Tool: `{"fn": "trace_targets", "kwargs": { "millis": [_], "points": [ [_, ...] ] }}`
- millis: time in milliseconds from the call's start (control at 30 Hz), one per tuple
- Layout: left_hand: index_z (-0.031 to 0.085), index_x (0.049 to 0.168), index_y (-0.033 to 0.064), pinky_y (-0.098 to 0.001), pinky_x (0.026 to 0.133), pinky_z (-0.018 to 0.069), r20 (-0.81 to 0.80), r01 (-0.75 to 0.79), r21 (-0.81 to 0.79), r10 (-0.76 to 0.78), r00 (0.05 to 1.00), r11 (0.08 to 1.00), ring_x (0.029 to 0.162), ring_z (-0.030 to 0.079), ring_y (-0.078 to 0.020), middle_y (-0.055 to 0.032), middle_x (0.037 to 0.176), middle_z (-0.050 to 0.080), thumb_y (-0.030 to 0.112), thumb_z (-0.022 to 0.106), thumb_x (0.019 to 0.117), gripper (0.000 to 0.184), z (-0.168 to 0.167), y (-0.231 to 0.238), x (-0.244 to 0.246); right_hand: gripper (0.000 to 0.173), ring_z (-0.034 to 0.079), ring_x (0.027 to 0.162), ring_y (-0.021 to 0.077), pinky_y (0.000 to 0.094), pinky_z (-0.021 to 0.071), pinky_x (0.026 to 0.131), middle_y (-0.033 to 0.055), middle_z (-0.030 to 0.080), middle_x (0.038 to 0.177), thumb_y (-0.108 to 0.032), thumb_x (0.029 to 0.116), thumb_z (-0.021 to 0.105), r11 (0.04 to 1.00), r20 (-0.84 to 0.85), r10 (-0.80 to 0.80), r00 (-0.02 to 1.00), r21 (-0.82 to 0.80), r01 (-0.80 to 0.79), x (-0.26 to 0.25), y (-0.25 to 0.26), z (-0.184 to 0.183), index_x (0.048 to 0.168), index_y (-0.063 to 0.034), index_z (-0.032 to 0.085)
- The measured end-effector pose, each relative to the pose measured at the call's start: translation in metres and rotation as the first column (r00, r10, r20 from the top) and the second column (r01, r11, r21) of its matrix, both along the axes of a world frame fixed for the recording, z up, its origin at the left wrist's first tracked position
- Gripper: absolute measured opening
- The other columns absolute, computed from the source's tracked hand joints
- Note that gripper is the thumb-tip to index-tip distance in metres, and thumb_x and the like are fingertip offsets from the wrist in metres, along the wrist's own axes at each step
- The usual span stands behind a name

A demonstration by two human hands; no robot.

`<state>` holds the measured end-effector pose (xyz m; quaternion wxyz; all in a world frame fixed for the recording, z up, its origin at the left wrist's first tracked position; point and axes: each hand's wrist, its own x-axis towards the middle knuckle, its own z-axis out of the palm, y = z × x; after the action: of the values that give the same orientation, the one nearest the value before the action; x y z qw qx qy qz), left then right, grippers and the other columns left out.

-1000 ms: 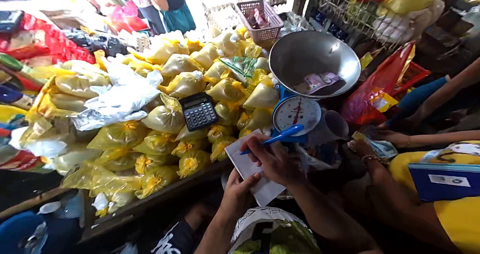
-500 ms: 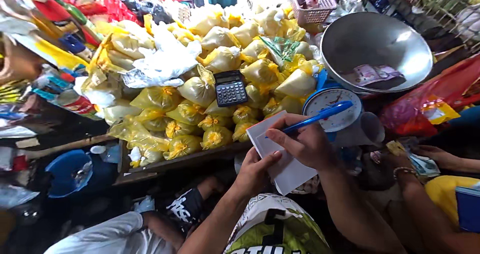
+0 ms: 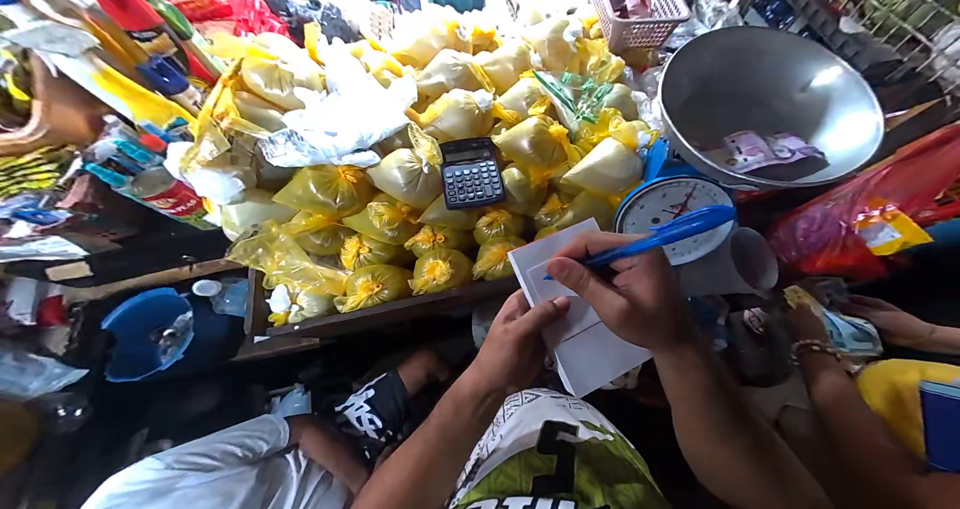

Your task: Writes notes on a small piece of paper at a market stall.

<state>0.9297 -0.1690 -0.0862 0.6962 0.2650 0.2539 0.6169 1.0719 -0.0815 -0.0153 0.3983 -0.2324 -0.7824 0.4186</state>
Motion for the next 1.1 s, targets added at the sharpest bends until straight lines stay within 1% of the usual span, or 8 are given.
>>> {"fn": "trace_targets", "kwargs": {
  "millis": [100,300,467,567,733,900,1033,1100],
  "points": [
    [0.056,0.124,0.0,-0.045,0.092,0.0594,0.023,0.023,-0.008,-0.023,0.999,1.0,0.097,0.073,-0.0237,-0.0165,0.107,0.072,0.008,0.052,0.1022,0.024,0.001,-0.0002,-0.0019,0.012,0.055,0.056,0.0029,0.0184,0.0472,0.048,-0.0016,0.065,0.072,-0.011,0.098,0.066,0.999,-0.018,-0.039,0.999,0.012,0.039,0.0001,-0.0024,0.0011,0.091,-0.0033,0.072],
    [0.06,0.121,0.0033,-0.044,0.091,0.0593,0.049,0.066,0.0,-0.066,0.997,0.998,0.097,0.073,-0.0223,-0.0149,0.105,0.073,0.011,0.053,0.1017,0.022,-0.0014,0.0012,-0.0032,0.013,0.055,0.056,0.0012,0.018,0.0466,0.048,-0.0038,0.064,0.07,-0.013,0.0978,0.066,0.998,0.049,-0.042,0.998,0.059,0.039,-0.0011,-0.0035,0.0012,0.089,-0.0057,0.072],
    [0.059,0.124,0.0046,-0.0442,0.092,0.0589,0.042,0.087,-0.01,-0.086,0.995,0.996,0.098,0.072,-0.0225,-0.015,0.107,0.072,0.014,0.054,0.1025,0.024,-0.0047,0.0029,-0.0028,0.014,0.056,0.057,0.0022,0.0198,0.0476,0.049,-0.0041,0.063,0.07,-0.014,0.0977,0.065,0.996,0.103,-0.004,0.995,0.085,-0.005,0.0029,-0.0003,-0.0022,0.087,-0.0071,0.072],
    [0.059,0.123,0.0045,-0.0445,0.092,0.0588,0.045,0.081,-0.001,-0.081,0.996,0.997,0.098,0.072,-0.0228,-0.0149,0.107,0.072,0.014,0.055,0.1022,0.023,-0.0054,0.0037,-0.0015,0.013,0.057,0.058,0.0018,0.0189,0.0487,0.049,-0.0039,0.064,0.071,-0.013,0.0971,0.067,0.997,0.087,0.024,0.996,0.069,-0.03,0.0041,0.0014,-0.0025,0.088,-0.0067,0.073],
    [0.059,0.124,0.0048,-0.0446,0.091,0.0593,0.024,0.087,-0.003,-0.087,0.996,0.996,0.098,0.072,-0.0226,-0.0146,0.107,0.072,0.016,0.054,0.1027,0.024,-0.0058,0.006,-0.001,0.013,0.057,0.059,0.002,0.0197,0.0494,0.051,-0.0037,0.065,0.072,-0.013,0.0977,0.066,0.993,0.098,-0.015,0.995,0.115,0.004,0.0036,0.0027,-0.0031,0.089,-0.0062,0.073],
    [0.058,0.125,0.0046,-0.0448,0.092,0.059,0.046,0.088,-0.011,-0.087,0.995,0.996,0.098,0.072,-0.0229,-0.015,0.107,0.072,0.014,0.054,0.1025,0.024,-0.0067,0.006,0.0004,0.013,0.058,0.058,0.0013,0.0188,0.0502,0.05,-0.0044,0.065,0.071,-0.014,0.0978,0.066,0.995,0.101,-0.039,0.994,0.099,0.029,0.0057,0.0018,-0.005,0.089,-0.007,0.073],
    [0.058,0.125,0.0041,-0.0452,0.092,0.0591,0.052,0.09,-0.003,-0.089,0.995,0.996,0.099,0.072,-0.0235,-0.0155,0.108,0.072,0.013,0.054,0.1023,0.025,-0.0056,0.0061,0.0001,0.013,0.055,0.054,0.0011,0.0181,0.0464,0.046,-0.004,0.063,0.067,-0.012,0.0974,0.067,0.996,0.069,-0.045,0.997,0.08,0.039,0.0059,0.0021,-0.0052,0.089,-0.0055,0.073],
    [0.058,0.126,0.0048,-0.045,0.092,0.059,0.054,0.093,-0.002,-0.093,0.994,0.996,0.099,0.072,-0.0233,-0.0154,0.108,0.072,0.014,0.054,0.1026,0.025,-0.0057,0.0065,0.0001,0.014,0.056,0.054,0.0008,0.0183,0.047,0.047,-0.0048,0.064,0.068,-0.014,0.0979,0.066,0.995,0.098,-0.057,0.994,0.09,0.048,0.006,0.0023,-0.0049,0.089,-0.0071,0.073]
  ]
}}
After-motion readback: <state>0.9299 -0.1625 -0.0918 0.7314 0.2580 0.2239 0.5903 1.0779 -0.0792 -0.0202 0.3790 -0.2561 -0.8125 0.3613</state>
